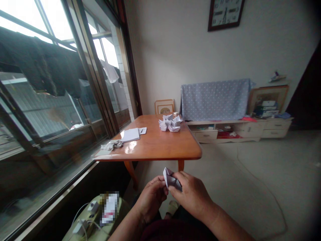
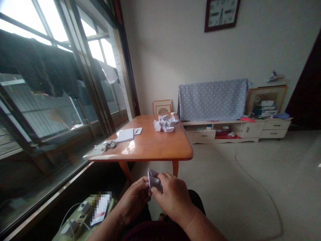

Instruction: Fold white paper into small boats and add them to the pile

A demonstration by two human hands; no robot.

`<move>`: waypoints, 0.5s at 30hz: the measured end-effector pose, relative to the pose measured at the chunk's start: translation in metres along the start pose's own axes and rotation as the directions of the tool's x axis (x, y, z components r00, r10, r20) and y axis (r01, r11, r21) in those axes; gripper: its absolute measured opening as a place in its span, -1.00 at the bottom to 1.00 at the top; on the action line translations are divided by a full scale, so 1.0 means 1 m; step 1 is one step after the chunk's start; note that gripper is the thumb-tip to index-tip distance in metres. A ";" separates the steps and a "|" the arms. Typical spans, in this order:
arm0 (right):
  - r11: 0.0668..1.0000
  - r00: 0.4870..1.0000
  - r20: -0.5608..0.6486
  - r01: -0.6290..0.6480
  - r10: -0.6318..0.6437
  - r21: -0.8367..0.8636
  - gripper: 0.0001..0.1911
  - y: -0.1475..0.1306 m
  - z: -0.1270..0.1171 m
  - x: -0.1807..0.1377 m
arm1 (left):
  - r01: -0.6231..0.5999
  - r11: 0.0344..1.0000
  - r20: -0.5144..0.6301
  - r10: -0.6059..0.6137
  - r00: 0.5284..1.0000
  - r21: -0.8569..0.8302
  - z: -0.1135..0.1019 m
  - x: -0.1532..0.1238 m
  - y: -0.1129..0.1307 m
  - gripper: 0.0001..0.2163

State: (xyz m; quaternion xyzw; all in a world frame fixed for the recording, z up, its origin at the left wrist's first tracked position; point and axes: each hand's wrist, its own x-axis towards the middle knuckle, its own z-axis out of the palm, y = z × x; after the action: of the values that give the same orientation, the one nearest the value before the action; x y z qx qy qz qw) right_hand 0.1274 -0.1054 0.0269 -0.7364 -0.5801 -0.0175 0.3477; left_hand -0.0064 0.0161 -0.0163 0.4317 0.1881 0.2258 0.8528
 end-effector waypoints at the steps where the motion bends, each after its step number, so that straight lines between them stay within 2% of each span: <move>1: 1.000 1.000 -0.002 0.002 -0.002 0.003 -0.80 0.000 0.000 0.000 | 0.005 1.000 0.003 -0.005 1.000 0.000 0.000 0.000 0.000 -0.88; 4: 1.000 1.000 -0.014 0.006 -0.006 0.009 -0.75 0.000 0.002 0.000 | 0.025 1.000 0.009 -0.024 1.000 -0.019 0.000 0.000 0.001 -0.86; 11: 1.000 1.000 -0.013 0.017 -0.017 -0.016 -0.85 -0.003 0.003 0.000 | 0.043 0.995 0.049 -0.038 0.998 -0.090 0.003 -0.001 0.000 -0.86; 15: 1.000 1.000 0.008 0.029 -0.029 -0.006 -0.83 -0.007 0.003 -0.001 | 0.045 0.995 0.041 -0.042 0.998 -0.085 0.002 -0.001 -0.001 -0.85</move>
State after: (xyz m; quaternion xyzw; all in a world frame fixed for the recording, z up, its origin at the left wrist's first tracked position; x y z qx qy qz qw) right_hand 0.1199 -0.1039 0.0279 -0.7292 -0.5919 -0.0212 0.3427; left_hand -0.0054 0.0135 -0.0161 0.3948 0.1711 0.2066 0.8787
